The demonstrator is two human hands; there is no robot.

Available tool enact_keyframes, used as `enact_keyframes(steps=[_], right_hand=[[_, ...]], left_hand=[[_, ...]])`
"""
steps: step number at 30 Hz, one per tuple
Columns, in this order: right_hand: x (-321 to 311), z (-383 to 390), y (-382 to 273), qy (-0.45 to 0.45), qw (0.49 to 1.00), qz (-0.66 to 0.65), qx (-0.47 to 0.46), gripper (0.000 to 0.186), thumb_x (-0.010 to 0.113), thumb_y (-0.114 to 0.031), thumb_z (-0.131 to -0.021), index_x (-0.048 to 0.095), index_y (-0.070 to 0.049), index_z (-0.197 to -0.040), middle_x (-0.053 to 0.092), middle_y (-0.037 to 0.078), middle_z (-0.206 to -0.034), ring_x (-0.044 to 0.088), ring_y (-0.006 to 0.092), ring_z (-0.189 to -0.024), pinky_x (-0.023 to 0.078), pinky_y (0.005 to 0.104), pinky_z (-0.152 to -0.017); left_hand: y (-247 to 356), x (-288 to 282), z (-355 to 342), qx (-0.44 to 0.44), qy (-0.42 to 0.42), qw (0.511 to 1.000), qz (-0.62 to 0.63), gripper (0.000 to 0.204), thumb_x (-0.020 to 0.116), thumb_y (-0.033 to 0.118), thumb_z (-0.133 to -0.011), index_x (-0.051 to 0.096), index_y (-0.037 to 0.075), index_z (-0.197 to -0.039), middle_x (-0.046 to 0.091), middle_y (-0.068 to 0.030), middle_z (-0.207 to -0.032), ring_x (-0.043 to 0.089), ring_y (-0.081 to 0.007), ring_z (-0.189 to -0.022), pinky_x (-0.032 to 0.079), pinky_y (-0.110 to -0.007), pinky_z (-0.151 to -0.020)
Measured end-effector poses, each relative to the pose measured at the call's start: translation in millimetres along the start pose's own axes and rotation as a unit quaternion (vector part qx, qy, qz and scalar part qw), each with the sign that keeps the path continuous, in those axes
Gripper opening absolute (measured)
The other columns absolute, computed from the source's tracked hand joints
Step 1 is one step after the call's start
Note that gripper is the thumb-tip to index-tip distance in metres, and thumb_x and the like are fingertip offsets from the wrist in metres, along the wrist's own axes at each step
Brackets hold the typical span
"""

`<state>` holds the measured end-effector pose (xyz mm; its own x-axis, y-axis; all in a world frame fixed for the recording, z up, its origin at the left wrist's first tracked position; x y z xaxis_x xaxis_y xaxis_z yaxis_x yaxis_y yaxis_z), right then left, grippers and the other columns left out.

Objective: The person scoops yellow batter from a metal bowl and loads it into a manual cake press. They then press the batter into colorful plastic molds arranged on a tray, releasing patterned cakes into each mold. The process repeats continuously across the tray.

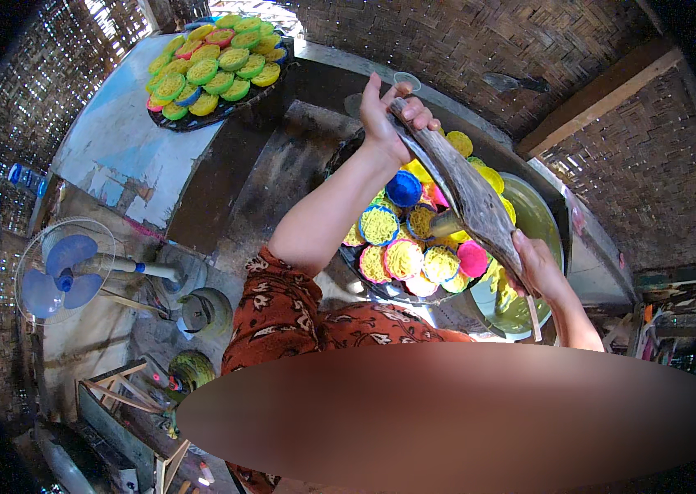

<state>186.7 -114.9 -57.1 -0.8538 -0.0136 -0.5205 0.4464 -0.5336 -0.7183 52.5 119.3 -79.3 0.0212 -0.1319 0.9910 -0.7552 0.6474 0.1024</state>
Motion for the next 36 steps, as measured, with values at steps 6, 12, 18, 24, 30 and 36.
enact_keyframes(steps=[6,12,18,24,30,36], right_hand=[[14,-3,-4,-0.006,1.0,0.004,-0.02,0.059,0.034,-0.054,-0.087,0.051,-0.001,-0.068,0.046,0.007,-0.045,0.042,0.0131,-0.031,0.032,0.0265,-0.031],[3,-7,-1,0.05,0.997,0.047,-0.046,0.053,0.035,-0.045,-0.09,0.051,-0.002,-0.064,0.046,0.005,-0.044,0.043,0.0124,-0.033,0.034,0.0265,-0.033],[-4,5,8,0.062,0.995,0.058,-0.045,0.054,0.035,-0.046,-0.09,0.051,-0.002,-0.064,0.046,0.004,-0.044,0.043,0.0121,-0.033,0.034,0.0257,-0.033],[-6,14,22,0.032,0.998,-0.055,-0.019,0.06,0.034,-0.058,-0.086,0.051,-0.003,-0.066,0.047,0.004,-0.045,0.042,0.011,-0.032,0.032,0.0241,-0.031],[-5,8,31,0.026,0.995,-0.084,-0.051,0.062,0.033,-0.059,-0.086,0.052,-0.003,-0.068,0.047,0.004,-0.046,0.043,0.0107,-0.033,0.034,0.0235,-0.032],[-4,9,34,0.035,0.993,-0.101,-0.059,0.057,0.035,-0.053,-0.088,0.052,-0.002,-0.068,0.047,0.004,-0.046,0.044,0.011,-0.033,0.034,0.0237,-0.032]], left_hand=[[19,7,11,0.028,0.002,0.999,-0.033,0.049,0.031,0.054,-0.085,0.051,0.011,-0.071,0.03,0.003,-0.042,0.032,-0.0133,-0.04,0.034,-0.032,-0.05],[14,15,0,0.018,-0.036,0.999,-0.032,0.047,0.032,0.054,-0.084,0.047,0.013,-0.068,0.03,0.0032,-0.042,0.031,-0.0127,-0.04,0.033,-0.032,-0.049],[-9,15,-5,-0.024,-0.053,0.998,-0.032,0.046,0.032,0.052,-0.084,0.049,0.012,-0.07,0.031,0.002,-0.043,0.034,-0.0142,-0.043,0.034,-0.032,-0.054],[-34,4,8,-0.11,0.013,0.982,-0.154,0.054,0.028,0.048,-0.088,0.052,0.006,-0.111,0.059,-0.0076,-0.089,0.054,-0.0203,-0.082,0.041,-0.038,-0.081],[-71,-60,37,-0.204,-0.056,0.658,-0.723,0.051,0.02,0.039,-0.093,0.045,0.005,-0.122,0.061,-0.0126,-0.103,0.055,-0.0227,-0.096,0.038,-0.036,-0.089],[-67,-77,41,-0.223,0.0,0.701,-0.677,0.048,0.026,0.04,-0.094,0.053,0.004,-0.111,0.058,-0.0074,-0.104,0.05,-0.0177,-0.096,0.035,-0.033,-0.089]])
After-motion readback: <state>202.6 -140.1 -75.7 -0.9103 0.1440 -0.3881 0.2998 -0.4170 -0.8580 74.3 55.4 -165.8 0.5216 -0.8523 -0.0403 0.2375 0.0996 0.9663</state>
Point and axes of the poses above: each hand's wrist, its own z-axis away from the middle knuckle, its own x-axis out of the palm, y = z × x, the point moved 6 cm from there along -z, towards the middle knuckle
